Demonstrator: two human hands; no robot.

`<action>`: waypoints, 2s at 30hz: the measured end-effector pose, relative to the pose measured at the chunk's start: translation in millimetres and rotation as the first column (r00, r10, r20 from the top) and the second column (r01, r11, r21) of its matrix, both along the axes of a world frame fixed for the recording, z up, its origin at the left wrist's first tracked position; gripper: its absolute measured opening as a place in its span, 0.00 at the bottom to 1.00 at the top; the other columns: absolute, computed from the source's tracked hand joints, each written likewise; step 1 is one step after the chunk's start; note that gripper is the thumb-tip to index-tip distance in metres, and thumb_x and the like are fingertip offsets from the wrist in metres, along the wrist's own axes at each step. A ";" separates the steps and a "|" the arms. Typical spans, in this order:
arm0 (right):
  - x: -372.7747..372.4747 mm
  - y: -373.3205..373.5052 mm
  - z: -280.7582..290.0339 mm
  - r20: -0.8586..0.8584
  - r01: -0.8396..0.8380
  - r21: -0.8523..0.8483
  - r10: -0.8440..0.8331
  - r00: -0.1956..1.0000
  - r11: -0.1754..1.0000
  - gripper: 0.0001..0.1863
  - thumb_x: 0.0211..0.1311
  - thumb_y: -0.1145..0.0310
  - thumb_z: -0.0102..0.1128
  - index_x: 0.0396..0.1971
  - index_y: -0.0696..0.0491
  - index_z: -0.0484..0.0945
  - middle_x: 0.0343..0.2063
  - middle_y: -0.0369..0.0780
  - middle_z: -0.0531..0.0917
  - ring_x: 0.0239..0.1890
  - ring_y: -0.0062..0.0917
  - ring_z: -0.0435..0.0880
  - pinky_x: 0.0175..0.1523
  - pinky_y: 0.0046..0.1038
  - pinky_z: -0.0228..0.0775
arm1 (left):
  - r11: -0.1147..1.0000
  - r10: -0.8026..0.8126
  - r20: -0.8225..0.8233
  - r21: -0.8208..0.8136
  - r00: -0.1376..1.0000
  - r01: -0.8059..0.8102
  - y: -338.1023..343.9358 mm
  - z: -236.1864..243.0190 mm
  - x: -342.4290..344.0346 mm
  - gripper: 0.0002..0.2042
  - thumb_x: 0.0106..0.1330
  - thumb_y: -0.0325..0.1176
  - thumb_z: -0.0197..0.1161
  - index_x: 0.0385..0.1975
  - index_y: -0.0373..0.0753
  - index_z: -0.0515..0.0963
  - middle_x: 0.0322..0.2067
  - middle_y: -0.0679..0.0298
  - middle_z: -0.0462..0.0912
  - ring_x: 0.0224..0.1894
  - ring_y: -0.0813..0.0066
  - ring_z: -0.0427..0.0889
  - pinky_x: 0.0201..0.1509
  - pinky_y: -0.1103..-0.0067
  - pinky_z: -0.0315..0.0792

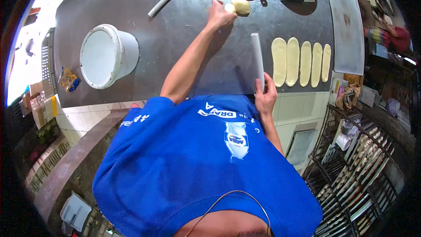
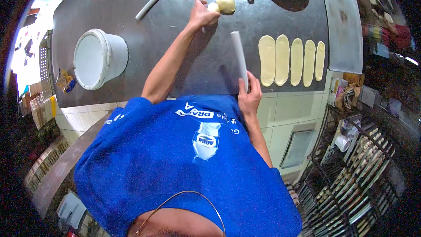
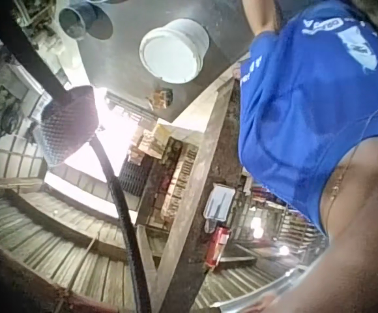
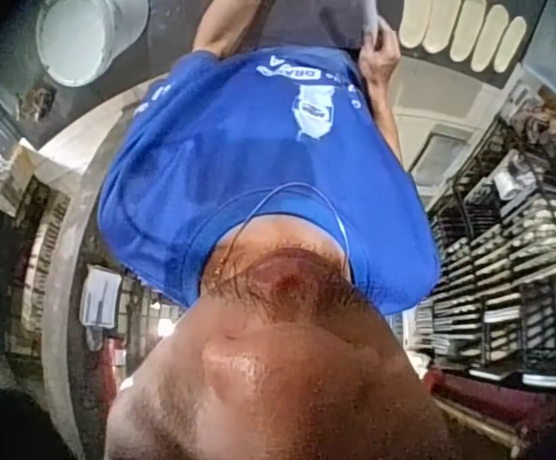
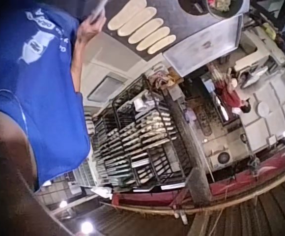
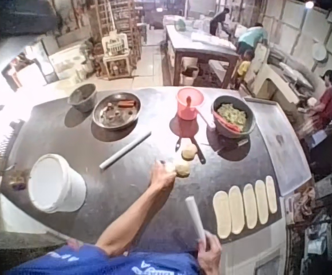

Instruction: Rolling out dough balls and applying filling to make bread rolls.

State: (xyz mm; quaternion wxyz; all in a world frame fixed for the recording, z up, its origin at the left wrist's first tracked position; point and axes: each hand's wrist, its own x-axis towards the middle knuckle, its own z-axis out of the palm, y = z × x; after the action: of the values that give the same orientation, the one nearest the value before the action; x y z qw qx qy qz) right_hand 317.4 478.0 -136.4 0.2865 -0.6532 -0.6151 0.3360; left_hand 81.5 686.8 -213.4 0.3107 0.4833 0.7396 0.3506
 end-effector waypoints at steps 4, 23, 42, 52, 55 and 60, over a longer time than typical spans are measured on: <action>1.2 -0.4 -18.0 0.173 0.056 0.172 -0.086 0.981 0.984 0.22 0.58 0.81 0.61 0.53 0.53 0.79 0.40 0.40 0.78 0.37 0.27 0.79 0.40 0.25 0.74 | 0.985 -0.021 0.244 -0.161 0.970 0.062 -79.6 58.2 12.5 0.39 0.44 0.29 0.73 0.57 0.28 0.59 0.36 0.45 0.79 0.36 0.50 0.82 0.44 0.64 0.76; -78.1 237.8 -118.5 0.667 -0.373 0.369 0.037 0.744 0.851 0.42 0.70 0.36 0.34 0.73 0.54 0.53 0.73 0.44 0.56 0.76 0.37 0.51 0.72 0.64 0.36 | 0.765 -0.456 -0.819 -0.161 0.348 0.624 -12.5 -7.0 -62.2 0.33 0.72 0.60 0.41 0.60 0.34 0.68 0.72 0.54 0.57 0.76 0.60 0.51 0.77 0.57 0.43; -19.0 -0.9 -105.0 0.581 -0.497 0.169 0.321 0.748 0.851 0.33 0.67 0.57 0.54 0.66 0.61 0.64 0.66 0.51 0.68 0.68 0.44 0.66 0.74 0.41 0.52 | 0.785 -0.568 -0.570 -0.160 0.594 0.598 -238.6 -2.9 -35.8 0.41 0.66 0.60 0.50 0.72 0.35 0.55 0.72 0.51 0.57 0.74 0.57 0.56 0.78 0.62 0.40; -29.5 96.9 -102.1 0.695 -0.482 0.288 0.165 0.700 0.828 0.29 0.70 0.54 0.47 0.65 0.56 0.68 0.68 0.44 0.68 0.69 0.39 0.65 0.72 0.41 0.55 | 0.890 -0.238 -0.821 0.029 0.519 0.454 -149.3 -18.9 -28.5 0.28 0.69 0.46 0.52 0.67 0.39 0.67 0.68 0.54 0.66 0.71 0.56 0.63 0.74 0.59 0.53; -18.5 41.0 -111.7 0.691 -0.499 0.234 0.218 0.689 0.834 0.31 0.72 0.50 0.42 0.66 0.55 0.67 0.69 0.43 0.66 0.70 0.38 0.64 0.71 0.42 0.56 | 0.894 -0.249 -0.761 0.058 0.600 0.444 -201.5 -31.7 -27.0 0.27 0.70 0.45 0.51 0.66 0.40 0.68 0.67 0.55 0.68 0.69 0.55 0.65 0.74 0.60 0.53; 6.4 -2.0 -106.4 0.596 -0.590 0.171 0.394 0.700 0.789 0.27 0.69 0.58 0.49 0.65 0.53 0.68 0.67 0.41 0.69 0.70 0.36 0.65 0.70 0.39 0.57 | 0.821 -0.375 -0.691 0.063 0.618 0.568 -246.2 -29.6 -42.2 0.22 0.70 0.41 0.53 0.62 0.42 0.71 0.59 0.56 0.75 0.58 0.60 0.74 0.62 0.67 0.63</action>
State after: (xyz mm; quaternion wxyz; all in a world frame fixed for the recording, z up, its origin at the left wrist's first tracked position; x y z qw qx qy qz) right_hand 323.7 476.0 -242.9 0.1138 -0.4654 -0.8728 0.0925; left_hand 39.3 440.6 -243.0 0.0450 0.7906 0.5882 0.1641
